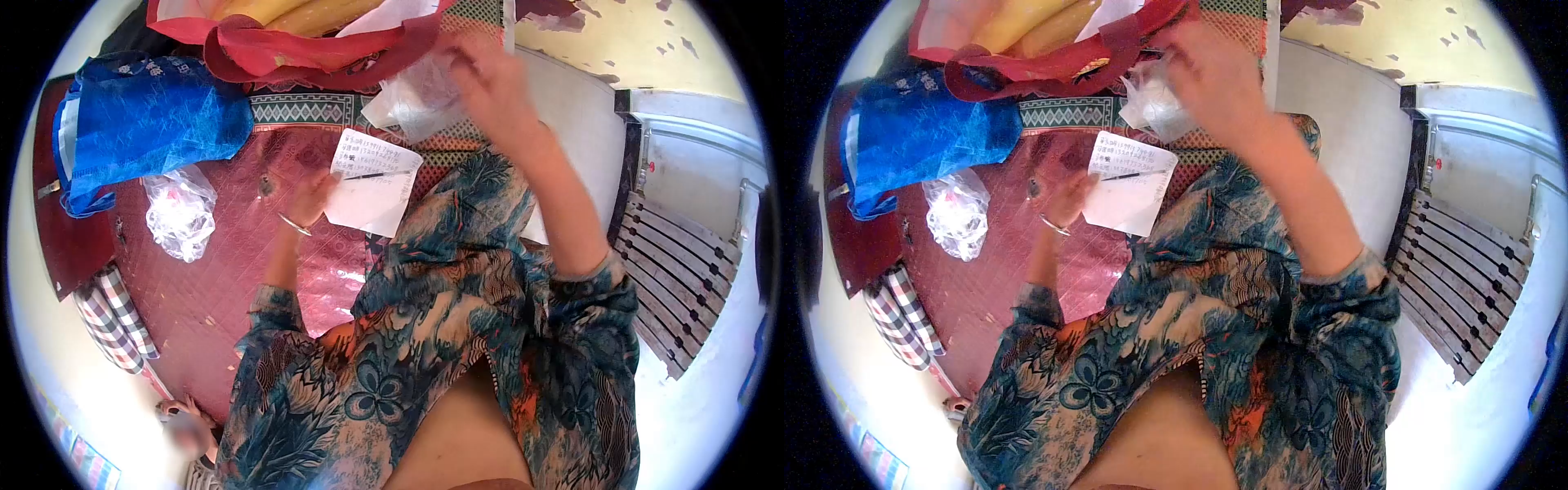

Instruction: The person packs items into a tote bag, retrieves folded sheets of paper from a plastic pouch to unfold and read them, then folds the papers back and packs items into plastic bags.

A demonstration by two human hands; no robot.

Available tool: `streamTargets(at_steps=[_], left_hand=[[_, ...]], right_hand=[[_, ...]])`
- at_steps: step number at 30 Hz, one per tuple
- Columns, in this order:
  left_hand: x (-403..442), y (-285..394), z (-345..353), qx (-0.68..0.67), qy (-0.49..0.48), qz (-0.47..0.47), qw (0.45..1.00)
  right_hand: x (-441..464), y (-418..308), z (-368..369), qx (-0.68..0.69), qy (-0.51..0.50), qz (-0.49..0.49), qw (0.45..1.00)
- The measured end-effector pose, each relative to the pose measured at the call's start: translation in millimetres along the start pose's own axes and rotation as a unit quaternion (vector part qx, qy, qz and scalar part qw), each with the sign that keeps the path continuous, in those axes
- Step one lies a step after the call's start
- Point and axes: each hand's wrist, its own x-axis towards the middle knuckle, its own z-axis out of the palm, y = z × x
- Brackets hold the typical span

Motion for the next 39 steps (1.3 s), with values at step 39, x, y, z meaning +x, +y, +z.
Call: streamTargets(at_steps=[39], left_hand=[[33, 184, 37, 0.123, 0.069, 0.071, 0.988]], right_hand=[[-164, 65, 81, -0.089, 0.048, 0.340, 0.935]])
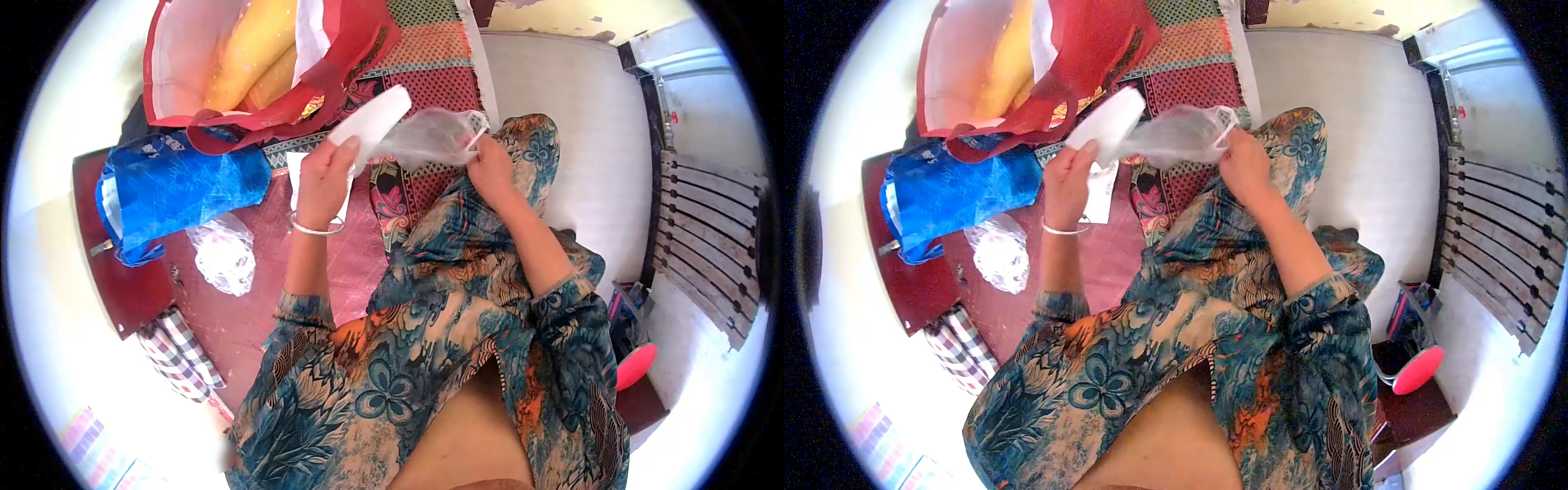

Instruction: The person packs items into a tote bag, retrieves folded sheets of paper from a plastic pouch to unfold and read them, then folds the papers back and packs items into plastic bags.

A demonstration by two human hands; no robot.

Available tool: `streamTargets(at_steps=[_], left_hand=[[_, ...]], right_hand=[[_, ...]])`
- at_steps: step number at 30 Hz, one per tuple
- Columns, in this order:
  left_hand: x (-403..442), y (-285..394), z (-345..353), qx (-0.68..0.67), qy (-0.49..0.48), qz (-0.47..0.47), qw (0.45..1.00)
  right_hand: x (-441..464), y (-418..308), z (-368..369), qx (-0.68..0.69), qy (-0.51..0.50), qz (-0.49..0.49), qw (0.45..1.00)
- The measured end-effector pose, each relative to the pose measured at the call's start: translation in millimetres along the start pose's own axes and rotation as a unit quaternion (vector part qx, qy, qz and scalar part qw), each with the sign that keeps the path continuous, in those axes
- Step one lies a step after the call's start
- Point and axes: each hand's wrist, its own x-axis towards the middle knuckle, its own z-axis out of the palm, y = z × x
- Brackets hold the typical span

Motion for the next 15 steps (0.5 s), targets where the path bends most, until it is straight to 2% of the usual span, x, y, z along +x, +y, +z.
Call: streamTargets(at_steps=[1, 2, 4, 5, 8, 9, 12, 13, 15], left_hand=[[0, -1, -7, -0.060, 0.012, -0.054, 0.997], [-1, 2, -11, -0.118, 0.047, -0.050, 0.991], [1, 10, -19, -0.296, 0.067, -0.029, 0.952], [1, 16, -23, -0.349, 0.047, -0.017, 0.936], [3, 23, -8, -0.461, 0.006, -0.017, 0.887], [8, 29, 2, -0.473, -0.005, -0.023, 0.880], [14, 41, 39, -0.475, -0.072, -0.025, 0.877], [15, 44, 52, -0.467, -0.097, -0.025, 0.879], [10, 51, 86, -0.453, -0.188, -0.066, 0.869]], right_hand=[[1, 0, -2, -0.005, 0.009, -0.005, 1.000], [4, -3, -2, -0.010, 0.015, -0.012, 1.000], [8, -12, -8, 0.025, -0.048, 0.023, 0.998], [8, -16, -11, 0.043, -0.078, 0.041, 0.995], [-10, -28, 1, 0.139, -0.050, -0.115, 0.982], [-14, -31, -1, 0.148, -0.001, -0.154, 0.977], [-18, -54, -60, 0.364, -0.020, 0.035, 0.930], [-19, -56, -76, 0.453, 0.016, 0.054, 0.890], [-45, -66, -128, 0.529, 0.066, 0.085, 0.842]])
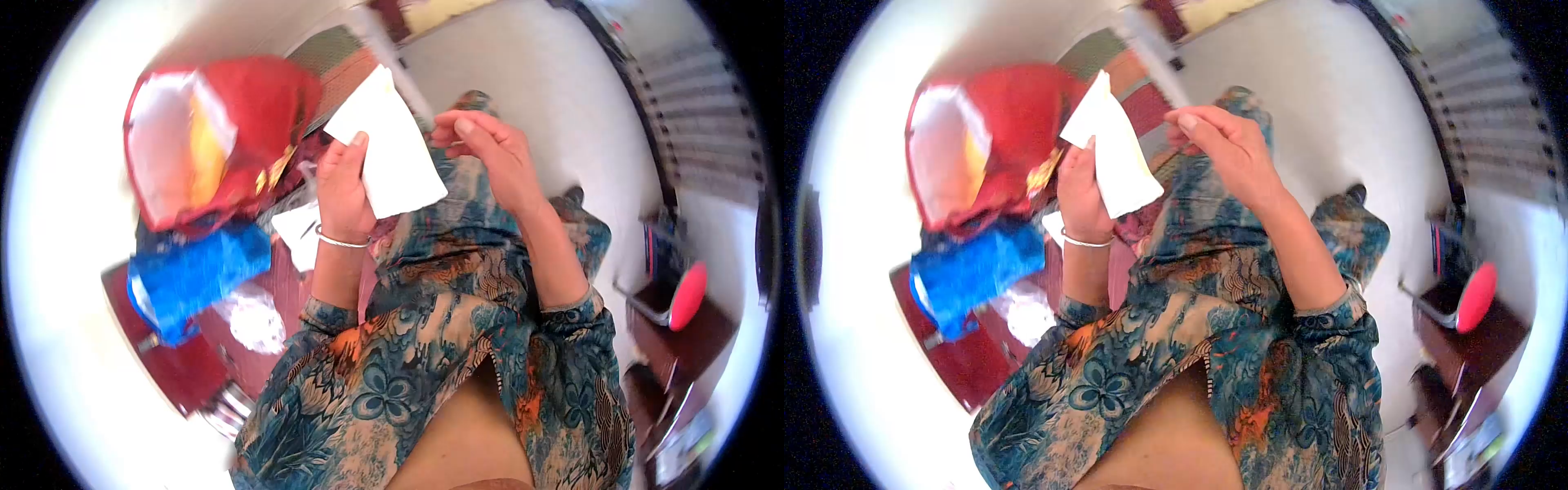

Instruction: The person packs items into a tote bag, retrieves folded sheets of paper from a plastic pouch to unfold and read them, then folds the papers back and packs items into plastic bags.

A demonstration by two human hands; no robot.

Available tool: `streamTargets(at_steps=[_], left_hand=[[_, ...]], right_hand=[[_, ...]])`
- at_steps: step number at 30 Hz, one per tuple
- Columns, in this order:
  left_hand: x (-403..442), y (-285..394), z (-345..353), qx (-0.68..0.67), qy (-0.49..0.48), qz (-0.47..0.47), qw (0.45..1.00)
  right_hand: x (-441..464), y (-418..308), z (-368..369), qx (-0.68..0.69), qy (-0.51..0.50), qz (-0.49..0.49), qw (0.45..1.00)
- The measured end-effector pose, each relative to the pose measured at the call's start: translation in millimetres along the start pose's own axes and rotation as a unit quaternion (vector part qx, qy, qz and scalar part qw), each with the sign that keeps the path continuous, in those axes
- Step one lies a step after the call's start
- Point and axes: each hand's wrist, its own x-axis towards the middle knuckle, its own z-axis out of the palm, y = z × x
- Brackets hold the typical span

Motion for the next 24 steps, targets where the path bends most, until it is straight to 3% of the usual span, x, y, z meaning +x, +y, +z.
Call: streamTargets(at_steps=[4, 5, 7, 13, 19, 24], left_hand=[[4, -16, 42, 0.066, -0.181, -0.087, 0.977], [16, 0, 30, 0.072, -0.189, -0.060, 0.978], [18, -2, 37, 0.087, -0.239, -0.086, 0.963], [23, -14, 64, 0.016, -0.283, -0.129, 0.950], [32, -40, 75, -0.002, -0.335, -0.245, 0.910], [30, -50, 92, -0.048, -0.377, -0.258, 0.888]], right_hand=[[-54, -29, -21, 0.090, 0.065, -0.061, 0.992], [-31, -30, -7, 0.098, 0.016, -0.083, 0.992], [-46, -31, -5, 0.123, 0.040, -0.116, 0.985], [-60, -36, -13, 0.128, 0.083, -0.145, 0.978], [-75, -33, -19, 0.172, 0.134, -0.185, 0.958], [-78, -25, -29, 0.241, 0.156, -0.207, 0.935]])
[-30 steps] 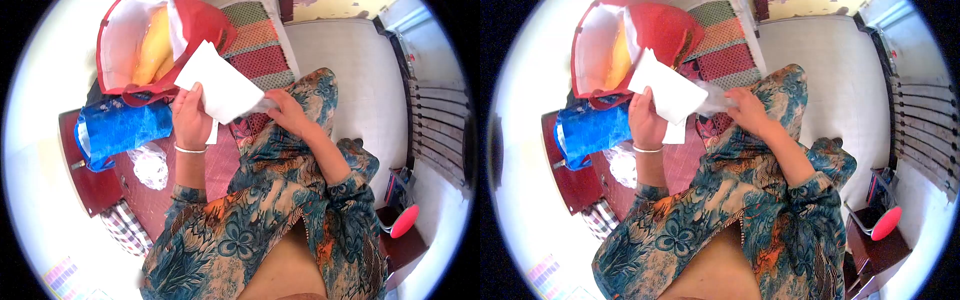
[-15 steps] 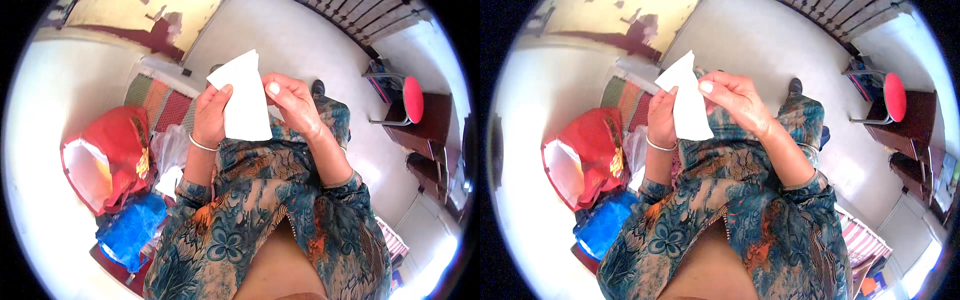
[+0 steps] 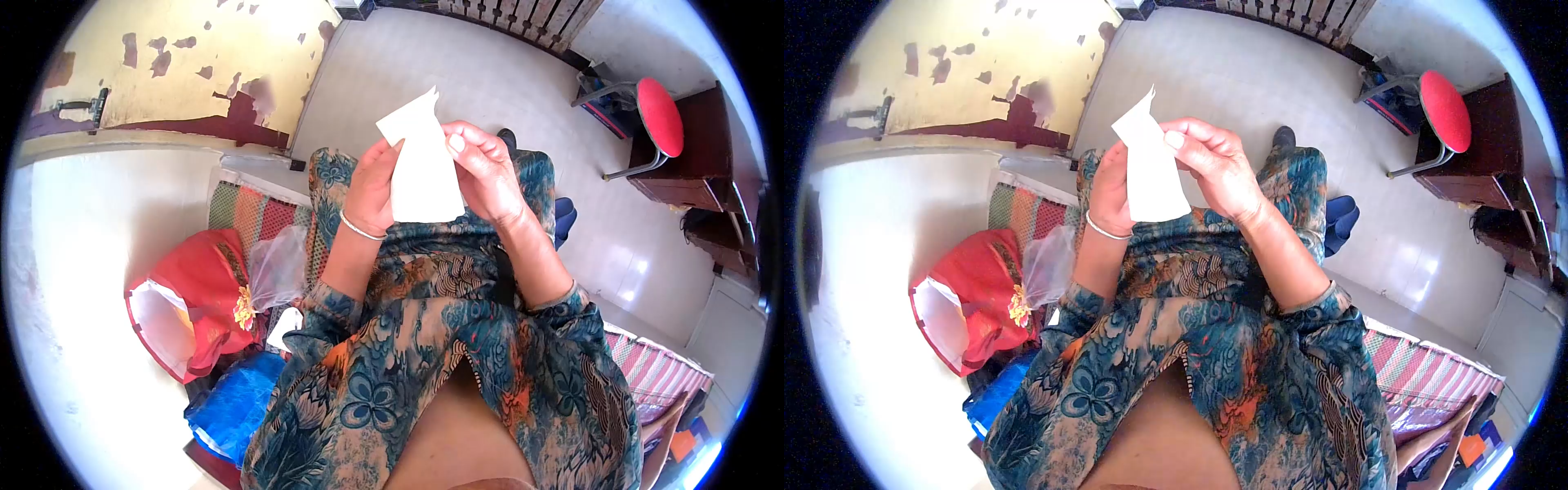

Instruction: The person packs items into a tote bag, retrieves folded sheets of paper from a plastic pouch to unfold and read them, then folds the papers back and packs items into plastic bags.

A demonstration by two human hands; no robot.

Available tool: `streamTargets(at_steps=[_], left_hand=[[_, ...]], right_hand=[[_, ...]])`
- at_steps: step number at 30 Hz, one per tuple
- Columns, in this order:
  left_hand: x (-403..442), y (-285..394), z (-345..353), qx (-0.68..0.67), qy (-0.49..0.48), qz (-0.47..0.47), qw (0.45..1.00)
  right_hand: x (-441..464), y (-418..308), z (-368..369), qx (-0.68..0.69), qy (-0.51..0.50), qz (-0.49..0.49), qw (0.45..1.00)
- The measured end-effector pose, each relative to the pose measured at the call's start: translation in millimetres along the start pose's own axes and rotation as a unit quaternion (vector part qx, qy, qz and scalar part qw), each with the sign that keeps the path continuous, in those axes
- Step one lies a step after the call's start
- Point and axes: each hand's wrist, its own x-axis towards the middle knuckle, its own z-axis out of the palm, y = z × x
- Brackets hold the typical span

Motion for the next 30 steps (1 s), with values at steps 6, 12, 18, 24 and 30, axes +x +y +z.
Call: streamTargets(at_steps=[6, 12, 18, 24, 30], left_hand=[[1, 3, 2, 0.097, 0.086, 0.050, 0.990], [2, 7, 6, 0.434, 0.124, 0.205, 0.868], [-19, 10, 5, 0.639, 0.045, 0.227, 0.733], [-21, -8, 3, 0.534, -0.007, 0.162, 0.830], [-22, -12, 8, 0.435, 0.034, 0.157, 0.886]], right_hand=[[8, 9, -5, -0.111, -0.006, 0.021, 0.994], [17, 18, -9, -0.224, 0.033, -0.025, 0.974], [15, 19, -9, -0.374, 0.074, -0.057, 0.923], [13, 18, 1, -0.400, 0.080, -0.047, 0.912], [15, 24, 0, -0.364, 0.107, -0.045, 0.924]])
